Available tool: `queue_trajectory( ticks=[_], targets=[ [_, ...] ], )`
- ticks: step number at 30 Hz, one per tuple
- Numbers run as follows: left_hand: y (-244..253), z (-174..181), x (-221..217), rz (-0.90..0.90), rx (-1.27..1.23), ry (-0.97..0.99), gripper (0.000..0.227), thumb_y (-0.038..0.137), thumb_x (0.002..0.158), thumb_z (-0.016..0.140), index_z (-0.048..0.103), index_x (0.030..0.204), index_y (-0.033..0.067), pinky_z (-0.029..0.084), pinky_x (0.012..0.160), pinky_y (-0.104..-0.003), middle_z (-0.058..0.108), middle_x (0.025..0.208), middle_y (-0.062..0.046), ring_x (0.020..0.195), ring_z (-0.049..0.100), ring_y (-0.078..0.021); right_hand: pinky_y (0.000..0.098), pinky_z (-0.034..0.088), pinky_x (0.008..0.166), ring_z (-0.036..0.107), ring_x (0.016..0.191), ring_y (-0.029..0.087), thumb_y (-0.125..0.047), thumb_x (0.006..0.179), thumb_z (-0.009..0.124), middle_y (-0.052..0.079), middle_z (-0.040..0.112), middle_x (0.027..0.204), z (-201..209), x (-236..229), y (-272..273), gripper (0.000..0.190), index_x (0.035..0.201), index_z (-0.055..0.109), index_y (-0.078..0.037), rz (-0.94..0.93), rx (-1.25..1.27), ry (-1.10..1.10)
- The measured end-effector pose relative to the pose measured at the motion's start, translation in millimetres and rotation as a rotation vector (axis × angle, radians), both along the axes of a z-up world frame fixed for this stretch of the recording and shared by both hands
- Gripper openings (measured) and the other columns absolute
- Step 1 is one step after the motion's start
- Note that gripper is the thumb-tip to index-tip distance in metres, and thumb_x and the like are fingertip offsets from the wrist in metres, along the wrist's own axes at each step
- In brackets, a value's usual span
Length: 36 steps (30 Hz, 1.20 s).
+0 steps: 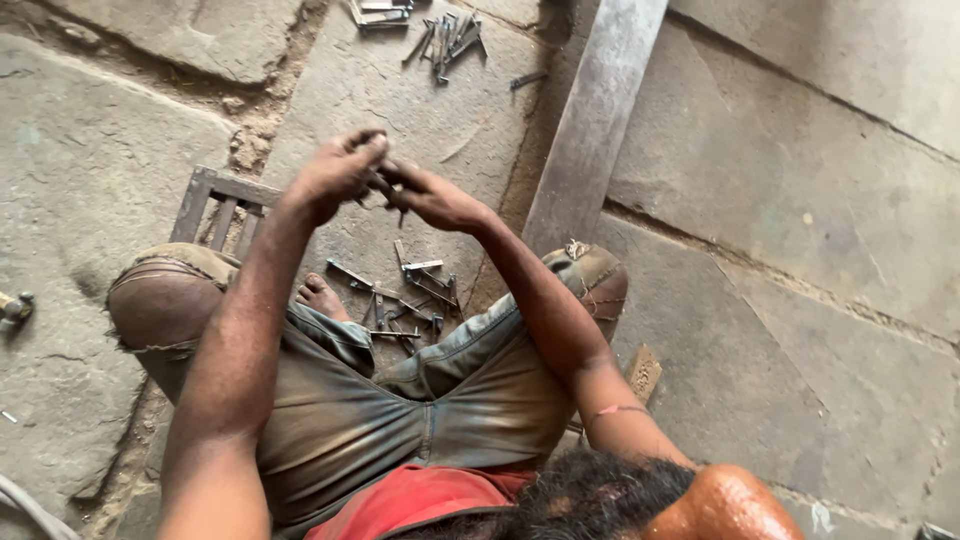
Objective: The person sits on the floor and repeatedly rubs small metal pieces against a fixed sharpening block to sharpen their edges. They handle the pieces one at a time, rotating them to work different sides, and place finished pieces into a growing pile on the floor.
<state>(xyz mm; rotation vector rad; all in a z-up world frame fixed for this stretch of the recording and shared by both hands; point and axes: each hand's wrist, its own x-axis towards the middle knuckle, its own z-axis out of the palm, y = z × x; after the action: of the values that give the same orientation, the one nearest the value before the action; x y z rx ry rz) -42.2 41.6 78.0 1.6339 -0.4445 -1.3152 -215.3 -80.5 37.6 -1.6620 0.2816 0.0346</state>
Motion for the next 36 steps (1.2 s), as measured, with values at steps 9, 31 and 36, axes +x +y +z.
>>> queue_trajectory(
  ticks=[9,31,36],
  targets=[
    [2.1,-10.5,-5.9,-0.027,-0.081,0.113,0.052,0.013,0.100,0.066,0.051,0.149,0.0070,0.062,0.066,-0.024,0.070,0.107,-0.012,0.082,0.070,-0.0122,0.0399,0.064,0.091,0.073,0.102,0.024,-0.035,0.089,0.084,0.012,0.074,0.115,-20.3,14.9,21.7,0.046,0.119,0.065,-0.006,-0.249,-0.489,0.258],
    [4.1,11.9,-2.4,-0.116,-0.085,-0.042,0.052,0.016,0.089,0.074,0.063,0.139,0.0128,0.060,0.071,-0.028,0.070,0.115,-0.009,0.091,0.067,-0.0133,0.0431,0.059,0.096,0.070,0.102,0.022,-0.037,0.086,0.084,0.007,0.073,0.109,-2.3,10.0,28.0,0.041,0.112,0.072,-0.008,-0.201,-0.644,-0.004],
    [6.8,26.9,-5.5,-0.155,-0.104,-0.076,0.051,0.015,0.090,0.075,0.065,0.140,0.0119,0.061,0.076,-0.029,0.072,0.115,-0.014,0.093,0.066,-0.0164,0.0391,0.058,0.097,0.068,0.112,0.019,-0.029,0.097,0.073,0.008,0.070,0.119,1.1,7.9,27.4,0.035,0.123,0.066,-0.007,-0.073,-0.309,-0.019]
  ],
)
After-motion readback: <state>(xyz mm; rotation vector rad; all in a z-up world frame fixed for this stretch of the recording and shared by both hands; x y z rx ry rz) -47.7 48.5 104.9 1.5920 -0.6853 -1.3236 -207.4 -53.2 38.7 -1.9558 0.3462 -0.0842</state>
